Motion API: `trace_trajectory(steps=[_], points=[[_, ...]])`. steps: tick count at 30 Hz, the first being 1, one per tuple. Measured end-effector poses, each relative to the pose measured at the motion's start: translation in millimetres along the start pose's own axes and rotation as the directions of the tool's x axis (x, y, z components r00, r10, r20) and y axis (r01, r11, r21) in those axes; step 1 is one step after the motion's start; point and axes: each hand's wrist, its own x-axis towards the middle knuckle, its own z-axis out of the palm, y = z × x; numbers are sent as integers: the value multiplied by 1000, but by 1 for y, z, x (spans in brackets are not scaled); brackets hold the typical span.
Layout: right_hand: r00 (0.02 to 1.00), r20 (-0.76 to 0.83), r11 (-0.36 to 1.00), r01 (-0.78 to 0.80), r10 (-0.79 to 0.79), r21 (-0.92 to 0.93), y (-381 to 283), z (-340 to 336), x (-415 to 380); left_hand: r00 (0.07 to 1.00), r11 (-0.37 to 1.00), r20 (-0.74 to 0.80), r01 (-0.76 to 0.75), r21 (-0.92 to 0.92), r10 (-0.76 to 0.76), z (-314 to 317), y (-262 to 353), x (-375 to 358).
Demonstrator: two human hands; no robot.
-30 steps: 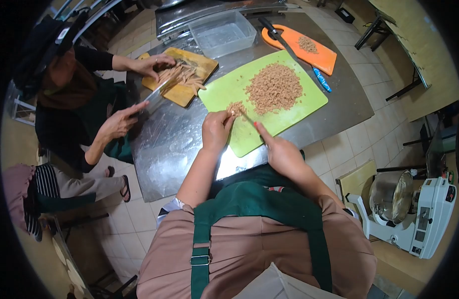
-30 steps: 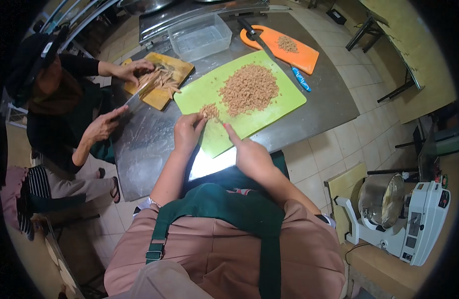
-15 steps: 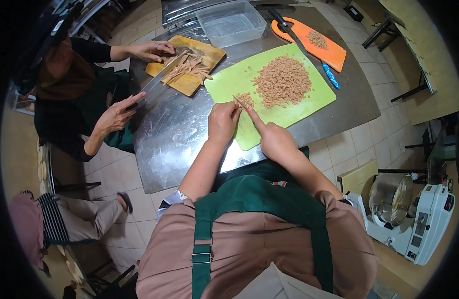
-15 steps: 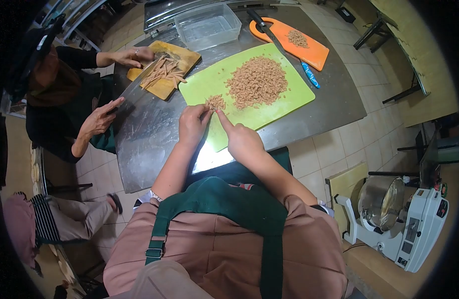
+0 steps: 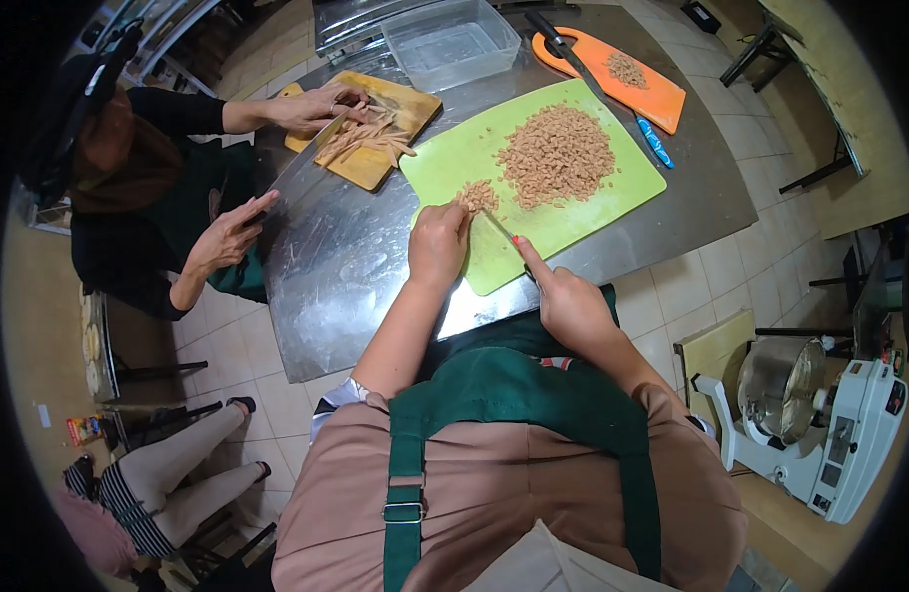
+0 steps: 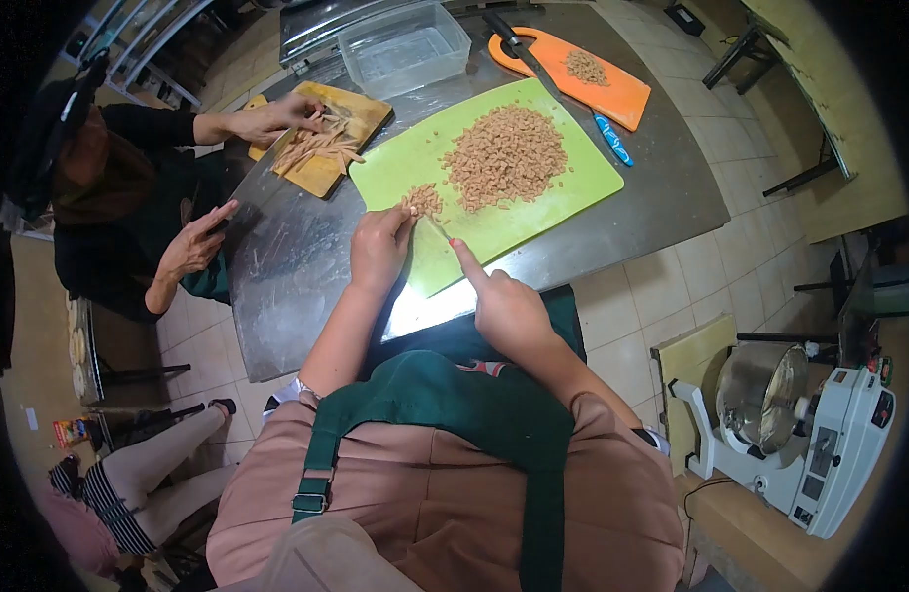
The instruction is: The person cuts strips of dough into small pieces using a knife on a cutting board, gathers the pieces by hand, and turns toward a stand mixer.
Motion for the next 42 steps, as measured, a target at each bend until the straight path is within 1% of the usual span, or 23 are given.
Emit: trace_trajectory(steps=[2,6,8,11,14,18,20,23,26,30,32,36,38,42], points=[[998,-59,999,14,-12,34,-2,-1,4,997,999,-52,-49,0,49,0,1,-2],[995,-86,999,44,-44,1,-6,4,19,1000,999,0,2,41,-2,-1,4,-2],[998,-36,999,49,-49,4,-9,4,26,1000,999,-11,11,32,-10,-1,4,-2],[998,-28,999,50,-51,-8,-13,5,36,1000,1000,-8,20,5,-20,-2,4,-2],[996,-65,998,65,-67,-27,-13,17,47,1000,1000,-16,13,-16,-13,-2,4,-1],[995,-74,998,56,-59,-41,-12,21,35,999,999,-19,29,-14,-30,-2,5,-1],[999,-38,999,27,-29,-46,-7,18,18,999,999,9,54,1,-54,-5,7,0],[1000,2,999,-7,7,-35,-6,13,0,999,999,-12,42,-19,-42,-3,4,-1],[1000,5,1000,-6,7,-6,-1,7,-5,999,999,-17,40,-25,-40,-2,2,-2],[999,-43,1000,-5,5,14,-4,2,6,999,999,11,47,-7,-47,-4,4,-3],[996,-84,999,36,-38,-31,-7,4,16,998,998,13,60,15,-60,-4,4,-3],[998,-50,998,47,-50,-47,-15,2,28,997,997,27,77,28,-78,-3,4,-3],[999,-23,997,42,-43,-57,-16,3,33,999,999,-2,50,0,-50,-3,4,-3],[996,-59,998,65,-66,-20,-11,14,48,999,999,2,46,2,-46,-2,4,-4]])
